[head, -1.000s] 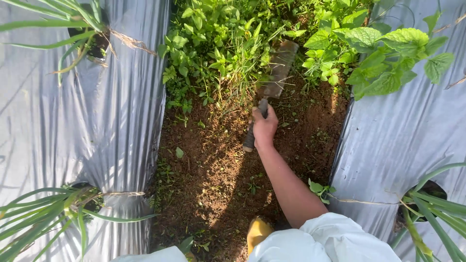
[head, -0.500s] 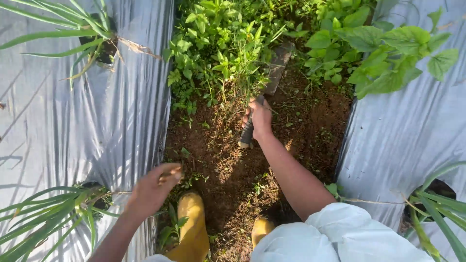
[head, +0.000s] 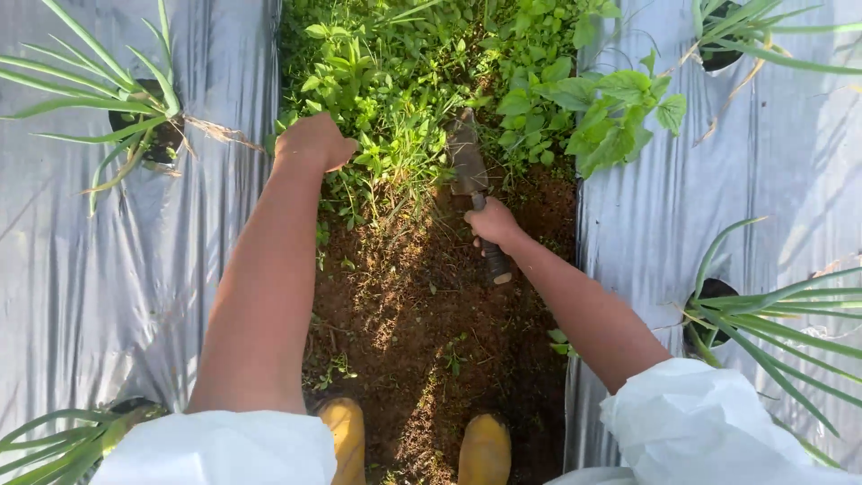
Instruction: The person uses a hand hoe to loosen soil and remove weeds from a narrow row between plastic mulch beds. They pull the uprooted weeds by hand and discard them, repeating the process along the row.
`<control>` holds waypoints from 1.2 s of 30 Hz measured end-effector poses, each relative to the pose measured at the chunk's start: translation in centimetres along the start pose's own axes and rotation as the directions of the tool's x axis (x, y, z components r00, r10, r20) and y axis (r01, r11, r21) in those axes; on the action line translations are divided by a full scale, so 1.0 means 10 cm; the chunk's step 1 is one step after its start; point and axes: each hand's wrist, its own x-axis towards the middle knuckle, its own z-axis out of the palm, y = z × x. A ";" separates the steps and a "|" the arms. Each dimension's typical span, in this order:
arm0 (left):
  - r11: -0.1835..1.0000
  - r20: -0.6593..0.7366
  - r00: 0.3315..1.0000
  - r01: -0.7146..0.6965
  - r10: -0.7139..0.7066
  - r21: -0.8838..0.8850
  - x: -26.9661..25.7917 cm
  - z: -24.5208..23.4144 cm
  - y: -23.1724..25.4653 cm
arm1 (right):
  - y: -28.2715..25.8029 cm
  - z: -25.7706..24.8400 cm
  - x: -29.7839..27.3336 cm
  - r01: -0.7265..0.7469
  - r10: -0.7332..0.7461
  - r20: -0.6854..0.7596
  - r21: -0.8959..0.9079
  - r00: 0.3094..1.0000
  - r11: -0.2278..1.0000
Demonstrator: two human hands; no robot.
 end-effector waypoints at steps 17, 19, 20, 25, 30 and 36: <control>0.901 0.064 0.998 0.002 0.029 -0.434 0.00 0.25 -0.41 | -0.18 0.88 -0.82 0.062 -0.013 -0.067 0.816 0.998 0.575; 0.911 0.079 0.996 0.001 0.035 -0.413 -0.21 0.15 -0.38 | -0.18 0.81 -0.76 0.198 -0.038 -0.220 0.774 0.975 0.601; 0.911 0.085 0.996 0.003 0.035 -0.411 -0.18 0.21 -0.48 | -0.21 0.93 -0.75 0.193 -0.032 -0.218 0.776 0.975 0.601; 0.928 0.058 0.998 0.035 -0.015 -0.370 0.09 0.58 -0.78 | -0.17 0.85 -0.68 0.062 -0.069 -0.020 0.708 0.997 0.704; 0.837 0.099 0.995 0.078 -0.029 -0.541 -0.26 0.37 -0.57 | -0.21 1.02 -0.65 0.104 -0.057 -0.089 0.718 0.994 0.688; 0.718 -0.108 0.973 0.075 -0.206 -0.692 -0.21 0.91 -0.44 | -0.21 0.88 -0.61 0.124 -0.042 -0.140 0.655 0.989 0.745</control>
